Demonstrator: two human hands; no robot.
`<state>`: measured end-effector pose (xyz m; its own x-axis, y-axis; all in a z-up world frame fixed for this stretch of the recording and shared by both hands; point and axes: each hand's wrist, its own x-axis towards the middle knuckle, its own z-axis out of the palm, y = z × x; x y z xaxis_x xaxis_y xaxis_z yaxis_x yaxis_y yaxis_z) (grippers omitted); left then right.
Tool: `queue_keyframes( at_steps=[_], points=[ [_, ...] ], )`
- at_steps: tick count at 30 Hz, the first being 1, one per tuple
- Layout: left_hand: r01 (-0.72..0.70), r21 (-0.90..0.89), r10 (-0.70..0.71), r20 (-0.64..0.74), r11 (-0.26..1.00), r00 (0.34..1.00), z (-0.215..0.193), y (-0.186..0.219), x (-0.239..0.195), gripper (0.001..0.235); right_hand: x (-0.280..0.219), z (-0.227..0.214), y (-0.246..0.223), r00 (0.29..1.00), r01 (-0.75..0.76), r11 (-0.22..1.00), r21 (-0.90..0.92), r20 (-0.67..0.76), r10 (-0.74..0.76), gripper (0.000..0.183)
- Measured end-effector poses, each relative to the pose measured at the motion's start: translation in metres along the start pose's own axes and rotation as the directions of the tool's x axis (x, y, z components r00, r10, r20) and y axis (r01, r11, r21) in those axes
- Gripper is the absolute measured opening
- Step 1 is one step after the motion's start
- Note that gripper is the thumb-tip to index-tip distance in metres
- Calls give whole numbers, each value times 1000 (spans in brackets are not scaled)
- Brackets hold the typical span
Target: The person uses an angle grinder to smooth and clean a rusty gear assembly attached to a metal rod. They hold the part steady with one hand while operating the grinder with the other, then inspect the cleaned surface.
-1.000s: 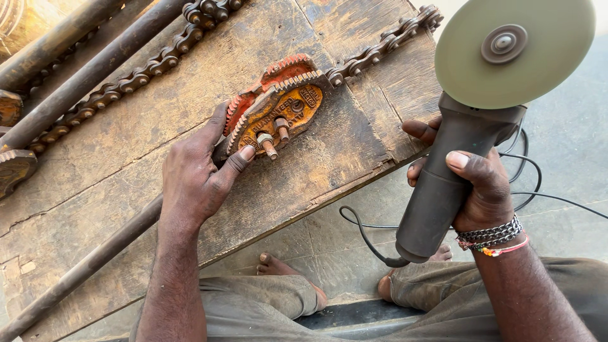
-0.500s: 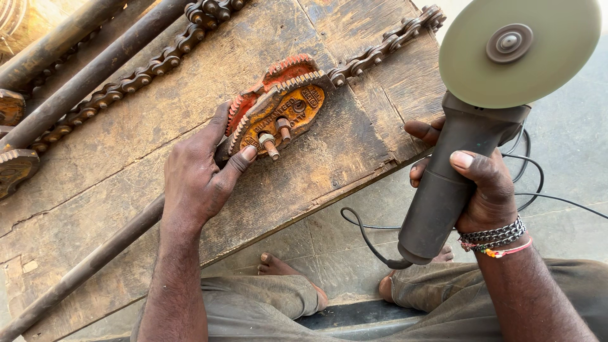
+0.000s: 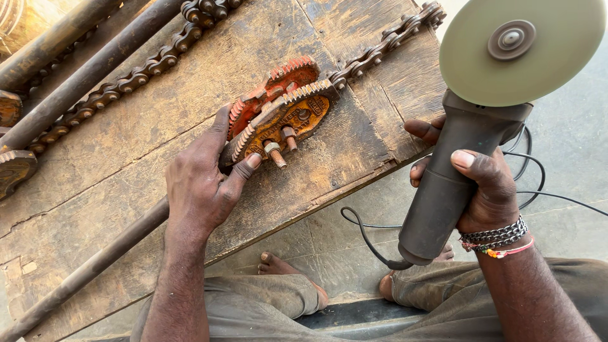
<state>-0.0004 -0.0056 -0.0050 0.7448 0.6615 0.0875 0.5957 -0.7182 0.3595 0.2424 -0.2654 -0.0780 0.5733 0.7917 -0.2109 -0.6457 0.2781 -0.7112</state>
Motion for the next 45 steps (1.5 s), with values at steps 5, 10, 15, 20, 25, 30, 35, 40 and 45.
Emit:
queue_keyframes(
  at_steps=[5, 10, 15, 20, 25, 30, 35, 40, 45],
  points=[
    [-7, 29, 8, -25, 1000, 1000, 5, 2, -5, 86, -1, 1, 0, 1000, 3, 1000, -4, 0, -3, 74],
    [49, 88, -50, 18, 995, 999, 10, 1, -6, 91, -1, 1, -1, 1000, -1, 1000, -9, -9, 1, 74],
    [-70, 110, 77, -63, 991, 995, 19, 0, -13, 91, -1, 0, 0, 1000, -11, 1000, -5, -7, 11, 74],
    [-132, 182, 158, -133, 974, 978, 25, 0, -20, 92, 0, 0, -1, 1000, -10, 1000, -13, -15, 10, 73],
    [-110, 191, 139, -147, 975, 979, 26, 4, -23, 93, 0, -1, -1, 1000, -13, 1000, -15, -4, 12, 73],
    [-124, 264, 165, -138, 957, 977, 21, 4, -22, 93, 1, -1, -1, 1000, -12, 1000, -17, 6, 12, 73],
    [-195, 328, 248, -129, 925, 960, 13, 4, -15, 91, 1, 1, -3, 1000, -4, 999, -42, 3, 4, 73],
    [-284, 272, 353, -255, 919, 900, 20, 10, -8, 89, 1, 2, -4, 1000, -1, 999, -47, 8, 1, 73],
    [-384, 302, 458, -231, 872, 858, 35, 22, 6, 84, 1, -1, -3, 1000, -13, 999, -34, 20, 14, 72]
  ],
)
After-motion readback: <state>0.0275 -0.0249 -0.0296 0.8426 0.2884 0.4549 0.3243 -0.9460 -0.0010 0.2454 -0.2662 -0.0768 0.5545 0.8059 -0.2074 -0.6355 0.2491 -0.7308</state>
